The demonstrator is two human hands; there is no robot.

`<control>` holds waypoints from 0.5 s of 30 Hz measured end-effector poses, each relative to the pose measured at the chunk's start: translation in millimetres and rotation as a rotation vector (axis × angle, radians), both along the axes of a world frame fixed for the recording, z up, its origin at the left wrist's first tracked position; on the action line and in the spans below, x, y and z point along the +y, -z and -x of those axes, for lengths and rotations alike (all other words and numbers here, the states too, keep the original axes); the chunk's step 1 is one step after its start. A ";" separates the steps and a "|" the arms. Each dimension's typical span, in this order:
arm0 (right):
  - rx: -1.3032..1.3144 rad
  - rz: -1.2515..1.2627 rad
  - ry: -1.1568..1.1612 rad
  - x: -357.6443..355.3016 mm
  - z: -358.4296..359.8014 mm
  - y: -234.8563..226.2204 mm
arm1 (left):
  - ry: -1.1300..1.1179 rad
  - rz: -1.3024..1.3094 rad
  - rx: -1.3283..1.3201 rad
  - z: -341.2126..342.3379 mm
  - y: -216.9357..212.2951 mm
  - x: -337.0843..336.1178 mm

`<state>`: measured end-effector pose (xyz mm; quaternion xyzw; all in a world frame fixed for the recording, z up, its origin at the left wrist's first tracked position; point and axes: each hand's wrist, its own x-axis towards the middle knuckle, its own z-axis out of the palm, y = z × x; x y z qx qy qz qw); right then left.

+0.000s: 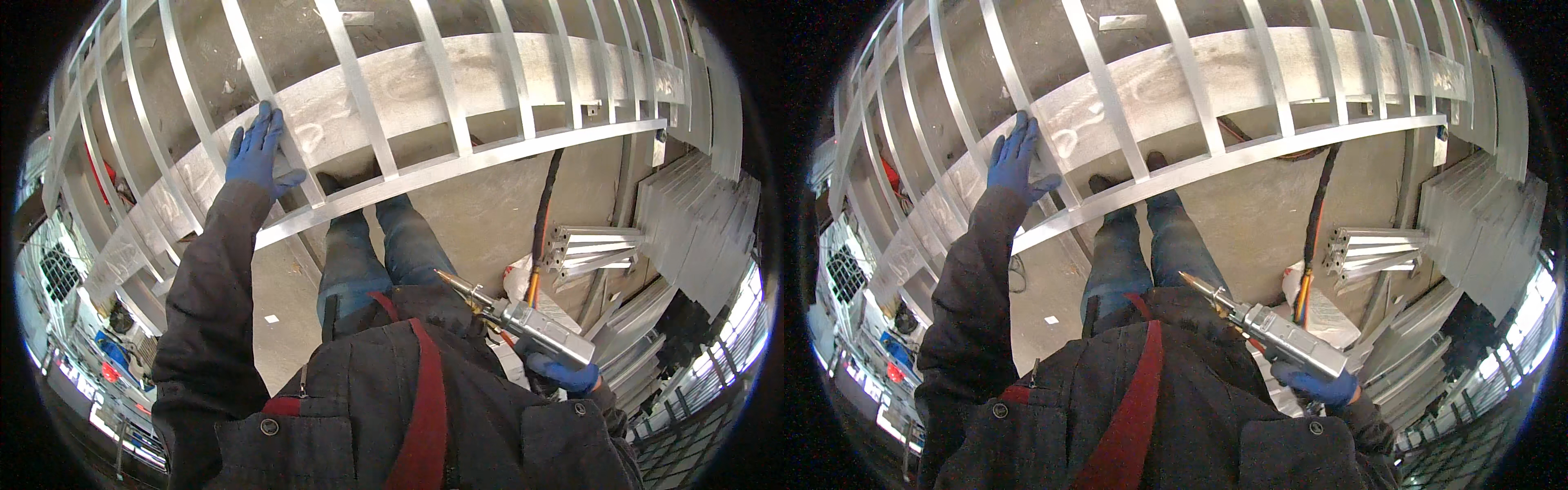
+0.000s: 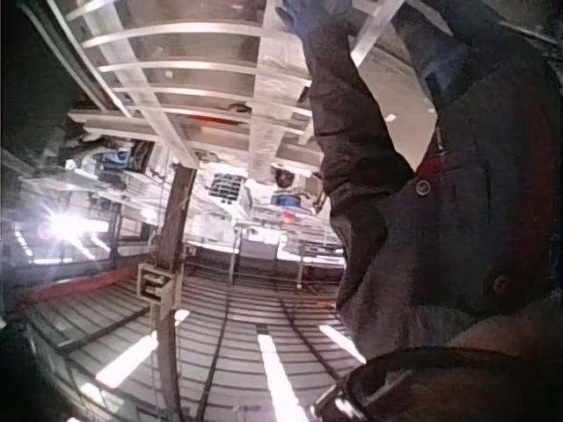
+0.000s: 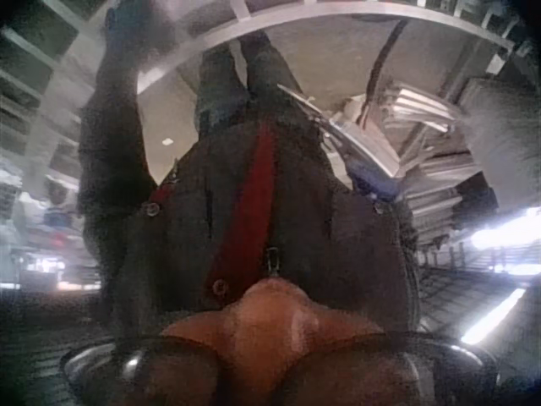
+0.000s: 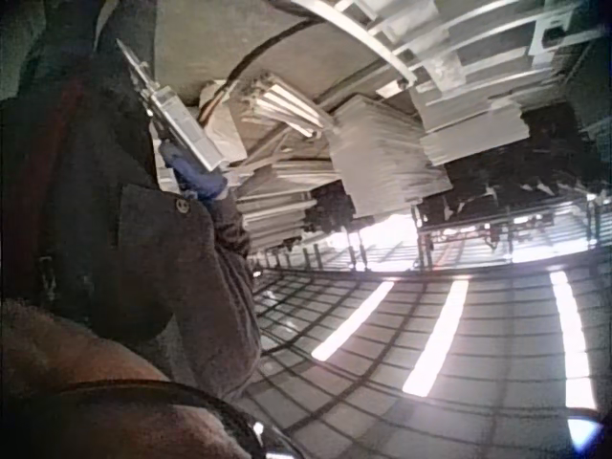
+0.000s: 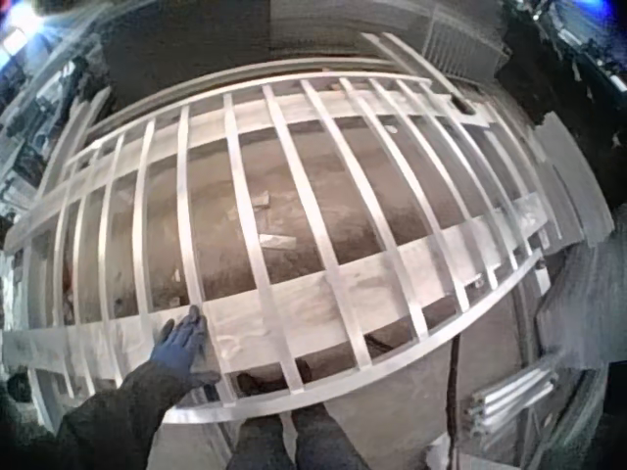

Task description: The person welds a metal frame using a handheld welding torch, repeatedly positioning the torch and applying welds along the joints of a grid-like structure. The person adjusts the frame and repositions the torch multiple times to complete welds at different intersections.

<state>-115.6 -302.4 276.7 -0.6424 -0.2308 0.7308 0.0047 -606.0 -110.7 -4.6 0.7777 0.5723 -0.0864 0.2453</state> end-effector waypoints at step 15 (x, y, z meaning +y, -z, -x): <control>0.145 -0.089 0.131 -31.9 9.3 18.6 | 0.023 -0.023 0.069 -0.4 7.9 -0.9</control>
